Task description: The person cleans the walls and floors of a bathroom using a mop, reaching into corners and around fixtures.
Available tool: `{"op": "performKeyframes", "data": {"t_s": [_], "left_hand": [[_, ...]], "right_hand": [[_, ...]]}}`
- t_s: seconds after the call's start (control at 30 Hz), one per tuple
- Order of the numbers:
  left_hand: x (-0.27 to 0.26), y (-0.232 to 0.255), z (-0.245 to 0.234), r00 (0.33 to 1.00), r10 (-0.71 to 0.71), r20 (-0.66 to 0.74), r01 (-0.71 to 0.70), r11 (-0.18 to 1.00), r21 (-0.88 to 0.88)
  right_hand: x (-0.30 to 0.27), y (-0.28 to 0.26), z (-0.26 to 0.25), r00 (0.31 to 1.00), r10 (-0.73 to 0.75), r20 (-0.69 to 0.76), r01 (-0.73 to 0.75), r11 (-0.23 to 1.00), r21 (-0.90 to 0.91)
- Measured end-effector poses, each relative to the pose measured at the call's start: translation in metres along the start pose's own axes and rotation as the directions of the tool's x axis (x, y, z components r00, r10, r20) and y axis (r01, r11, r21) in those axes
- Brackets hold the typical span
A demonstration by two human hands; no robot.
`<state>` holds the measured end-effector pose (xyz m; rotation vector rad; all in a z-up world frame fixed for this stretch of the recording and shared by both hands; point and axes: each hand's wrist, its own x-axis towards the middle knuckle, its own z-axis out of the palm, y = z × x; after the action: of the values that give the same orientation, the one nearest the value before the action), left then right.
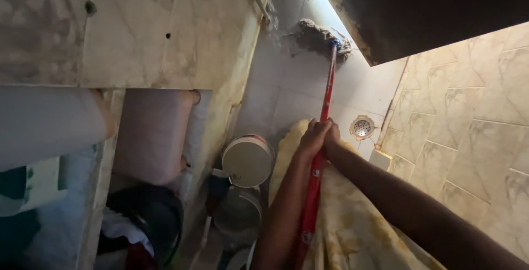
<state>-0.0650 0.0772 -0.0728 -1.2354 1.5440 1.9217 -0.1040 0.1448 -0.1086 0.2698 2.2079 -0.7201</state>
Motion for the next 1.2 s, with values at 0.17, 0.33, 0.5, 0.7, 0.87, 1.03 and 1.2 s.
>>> {"op": "performKeyframes", "data": {"t_s": [0.17, 0.33, 0.5, 0.7, 0.87, 1.03, 1.2], "left_hand": [[0.011, -0.022, -0.025, 0.934, 0.331, -0.135, -0.260, 0.888, 0.380], [-0.042, 0.025, -0.082, 0.938, 0.317, -0.143, -0.305, 0.947, 0.095], [-0.072, 0.058, -0.103, 0.986, 0.153, -0.059, -0.160, 0.979, -0.128], [-0.109, 0.052, -0.114, 0.930, 0.367, 0.028, -0.368, 0.929, 0.041], [-0.138, 0.063, -0.108, 0.917, 0.385, 0.100, -0.364, 0.914, -0.179], [-0.104, 0.078, -0.106, 0.982, 0.173, 0.081, -0.119, 0.886, -0.447], [-0.063, 0.101, -0.112, 0.970, 0.206, 0.129, -0.097, 0.814, -0.572]], "right_hand": [[-0.001, -0.025, 0.036, 0.992, -0.052, 0.119, 0.022, 0.971, 0.238], [0.013, -0.089, 0.044, 0.973, -0.150, 0.177, 0.073, 0.923, 0.378], [0.038, -0.125, 0.042, 0.823, -0.270, 0.500, -0.228, 0.649, 0.726], [-0.011, -0.095, 0.052, 0.849, -0.150, 0.506, -0.256, 0.722, 0.643], [-0.019, -0.125, 0.029, 0.883, -0.041, 0.468, -0.236, 0.823, 0.517], [0.013, -0.157, 0.021, 0.895, 0.001, 0.446, -0.238, 0.847, 0.476], [0.061, -0.172, 0.033, 0.943, -0.127, 0.308, -0.039, 0.876, 0.481]]}}
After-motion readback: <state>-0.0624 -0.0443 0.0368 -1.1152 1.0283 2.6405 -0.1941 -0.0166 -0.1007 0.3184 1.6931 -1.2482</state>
